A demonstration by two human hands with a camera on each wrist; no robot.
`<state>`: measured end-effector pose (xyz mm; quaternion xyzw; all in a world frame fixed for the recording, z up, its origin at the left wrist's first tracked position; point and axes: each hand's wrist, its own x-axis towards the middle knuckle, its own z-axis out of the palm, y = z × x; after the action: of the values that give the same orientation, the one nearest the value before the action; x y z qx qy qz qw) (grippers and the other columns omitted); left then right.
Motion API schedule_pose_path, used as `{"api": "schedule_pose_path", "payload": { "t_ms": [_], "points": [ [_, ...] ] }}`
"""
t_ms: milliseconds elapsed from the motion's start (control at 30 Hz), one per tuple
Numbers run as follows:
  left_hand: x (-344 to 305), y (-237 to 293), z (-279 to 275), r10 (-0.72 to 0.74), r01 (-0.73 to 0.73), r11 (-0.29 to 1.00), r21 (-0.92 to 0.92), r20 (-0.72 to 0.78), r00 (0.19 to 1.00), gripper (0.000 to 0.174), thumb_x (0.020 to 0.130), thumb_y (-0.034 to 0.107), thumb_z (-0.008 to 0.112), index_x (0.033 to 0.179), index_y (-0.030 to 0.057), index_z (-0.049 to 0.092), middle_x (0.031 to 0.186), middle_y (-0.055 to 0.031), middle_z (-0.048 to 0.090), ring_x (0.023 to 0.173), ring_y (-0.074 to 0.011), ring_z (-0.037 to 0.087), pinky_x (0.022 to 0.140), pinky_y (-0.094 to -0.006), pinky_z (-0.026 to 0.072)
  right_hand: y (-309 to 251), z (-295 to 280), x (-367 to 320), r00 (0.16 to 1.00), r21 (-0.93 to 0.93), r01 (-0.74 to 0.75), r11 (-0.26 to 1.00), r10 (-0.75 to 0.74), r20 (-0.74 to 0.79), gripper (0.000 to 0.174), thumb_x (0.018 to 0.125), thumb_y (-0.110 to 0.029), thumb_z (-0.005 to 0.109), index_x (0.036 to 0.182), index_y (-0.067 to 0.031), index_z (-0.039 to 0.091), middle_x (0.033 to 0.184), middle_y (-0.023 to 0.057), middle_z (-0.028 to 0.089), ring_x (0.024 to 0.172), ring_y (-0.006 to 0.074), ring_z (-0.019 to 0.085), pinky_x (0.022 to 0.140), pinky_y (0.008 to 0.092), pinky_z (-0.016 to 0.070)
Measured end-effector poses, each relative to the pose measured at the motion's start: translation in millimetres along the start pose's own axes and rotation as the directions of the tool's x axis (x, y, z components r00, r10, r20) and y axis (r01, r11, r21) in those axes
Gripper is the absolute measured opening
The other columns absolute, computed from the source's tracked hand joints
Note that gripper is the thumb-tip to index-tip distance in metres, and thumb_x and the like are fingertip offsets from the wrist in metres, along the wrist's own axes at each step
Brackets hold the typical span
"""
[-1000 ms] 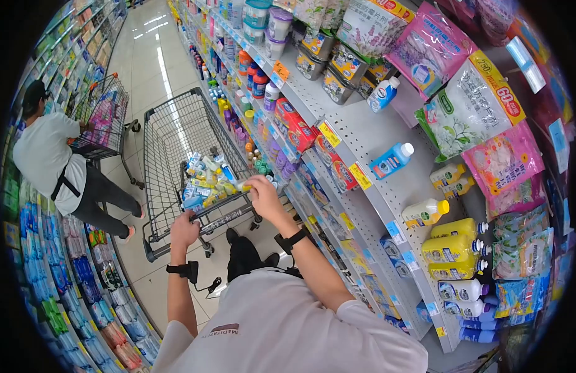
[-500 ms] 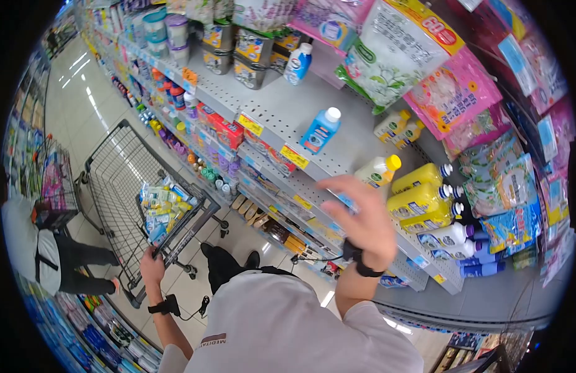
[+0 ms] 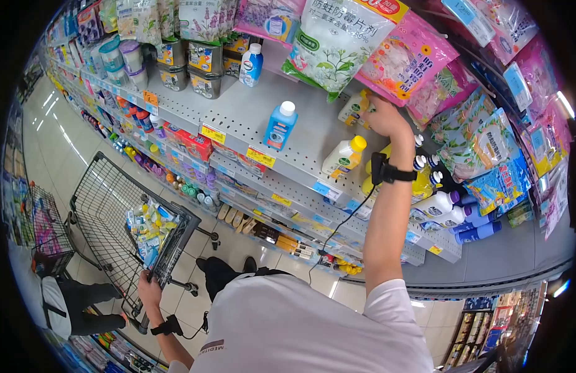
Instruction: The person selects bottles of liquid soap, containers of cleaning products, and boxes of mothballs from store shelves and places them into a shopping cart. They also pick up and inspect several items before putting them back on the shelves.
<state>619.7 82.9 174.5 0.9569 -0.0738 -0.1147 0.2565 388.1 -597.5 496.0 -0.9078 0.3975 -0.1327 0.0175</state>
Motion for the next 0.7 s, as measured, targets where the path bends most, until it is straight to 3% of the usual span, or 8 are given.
{"api": "schedule_pose_path", "payload": {
  "t_ms": [67, 167, 233, 333, 367, 533, 633, 700],
  "points": [
    [-1, 3, -1, -0.006, 0.006, 1.0, 0.005, -0.002, 1.0, 0.037, 0.085, 0.012, 0.062, 0.12, 0.0003, 0.064, 0.113, -0.0277, 0.069, 0.11, -0.0452, 0.065, 0.095, -0.0485, 0.0495, 0, 3, 19, 0.999, -0.093, 0.022, 0.995, -0.024, -0.023, 0.062, 0.092, -0.03, 0.07, 0.146, -0.0065, 0.052, 0.144, 0.0244, 0.057, 0.135, 0.0364, 0.054, 0.111, 0.042, 0.0439],
    [-2, 7, -3, -0.015, 0.015, 1.0, 0.004, -0.014, 1.0, 0.036, 0.085, 0.012, 0.063, 0.119, 0.0006, 0.065, 0.112, -0.0276, 0.069, 0.11, -0.0447, 0.065, 0.095, -0.0483, 0.0496, 7, 11, 48, 0.978, -0.077, -0.138, 0.987, 0.148, 0.15, 0.069, 0.09, -0.031, 0.071, 0.15, -0.0068, 0.047, 0.147, 0.0222, 0.055, 0.137, 0.0361, 0.052, 0.113, 0.042, 0.0427],
    [-2, 5, -2, -0.021, 0.021, 1.0, -0.003, -0.024, 0.999, 0.035, 0.085, 0.013, 0.063, 0.118, 0.0007, 0.065, 0.112, -0.0275, 0.069, 0.11, -0.0445, 0.065, 0.095, -0.0482, 0.0496, 5, 14, 60, 0.927, -0.13, -0.176, 0.976, 0.208, 0.313, 0.069, 0.086, -0.018, 0.068, 0.152, -0.0123, 0.047, 0.16, 0.0193, 0.04, 0.15, 0.037, 0.032, 0.123, 0.0438, 0.0308],
    [-2, 0, 0, 0.014, -0.015, 1.0, -0.014, -0.041, 0.999, 0.036, 0.085, 0.013, 0.063, 0.118, 0.0003, 0.065, 0.111, -0.0267, 0.07, 0.109, -0.0446, 0.066, 0.095, -0.0484, 0.0502, 2, 23, 61, 0.959, -0.316, -0.035, 0.948, 0.12, 0.256, 0.072, 0.084, -0.012, 0.062, 0.154, -0.0133, 0.045, 0.164, 0.0171, 0.034, 0.154, 0.036, 0.026, 0.125, 0.0437, 0.0264],
    [-3, 2, -1, 0.004, -0.004, 1.0, -0.001, -0.033, 0.999, 0.035, 0.085, 0.013, 0.063, 0.118, 0.0002, 0.065, 0.111, -0.0263, 0.07, 0.108, -0.0447, 0.066, 0.094, -0.0486, 0.0506, 15, 38, 59, 0.994, -0.367, 0.095, 0.925, -0.068, 0.087, 0.078, 0.08, -0.025, 0.078, 0.151, -0.0125, 0.049, 0.151, 0.0188, 0.052, 0.142, 0.0359, 0.046, 0.118, 0.0428, 0.0374],
    [-5, 11, -4, 0.005, -0.004, 1.0, 0.008, -0.049, 0.999, 0.035, 0.083, 0.012, 0.064, 0.117, 0.0002, 0.065, 0.108, -0.0249, 0.071, 0.104, -0.0442, 0.067, 0.091, -0.0488, 0.052, 41, 70, 82, 1.0, -0.407, 0.004, 0.913, 0.009, 0.029, 0.073, 0.078, -0.016, 0.079, 0.147, -0.0143, 0.055, 0.147, 0.0188, 0.055, 0.142, 0.0364, 0.046, 0.118, 0.0433, 0.0377],
    [-6, 11, -3, -0.001, 0.001, 1.0, 0.0, -0.055, 0.998, 0.035, 0.083, 0.012, 0.063, 0.117, 0.0011, 0.065, 0.108, -0.0239, 0.072, 0.104, -0.0438, 0.068, 0.09, -0.0486, 0.0522, 42, 68, 79, 0.994, -0.246, -0.102, 0.964, 0.109, 0.011, 0.068, 0.076, -0.01, 0.079, 0.141, -0.0145, 0.06, 0.138, 0.0189, 0.062, 0.129, 0.0375, 0.058, 0.109, 0.0438, 0.0478],
    [-6, 12, -4, -0.001, 0.0, 1.0, -0.015, -0.062, 0.998, 0.035, 0.083, 0.012, 0.063, 0.116, 0.0013, 0.065, 0.107, -0.0237, 0.072, 0.103, -0.0437, 0.068, 0.089, -0.0486, 0.0521, 37, 64, 75, 0.982, -0.062, -0.173, 0.983, 0.177, 0.071, 0.065, 0.07, -0.002, 0.08, 0.133, -0.0116, 0.067, 0.128, 0.0191, 0.067, 0.112, 0.0382, 0.068, 0.093, 0.0436, 0.0578]
  ]
}}
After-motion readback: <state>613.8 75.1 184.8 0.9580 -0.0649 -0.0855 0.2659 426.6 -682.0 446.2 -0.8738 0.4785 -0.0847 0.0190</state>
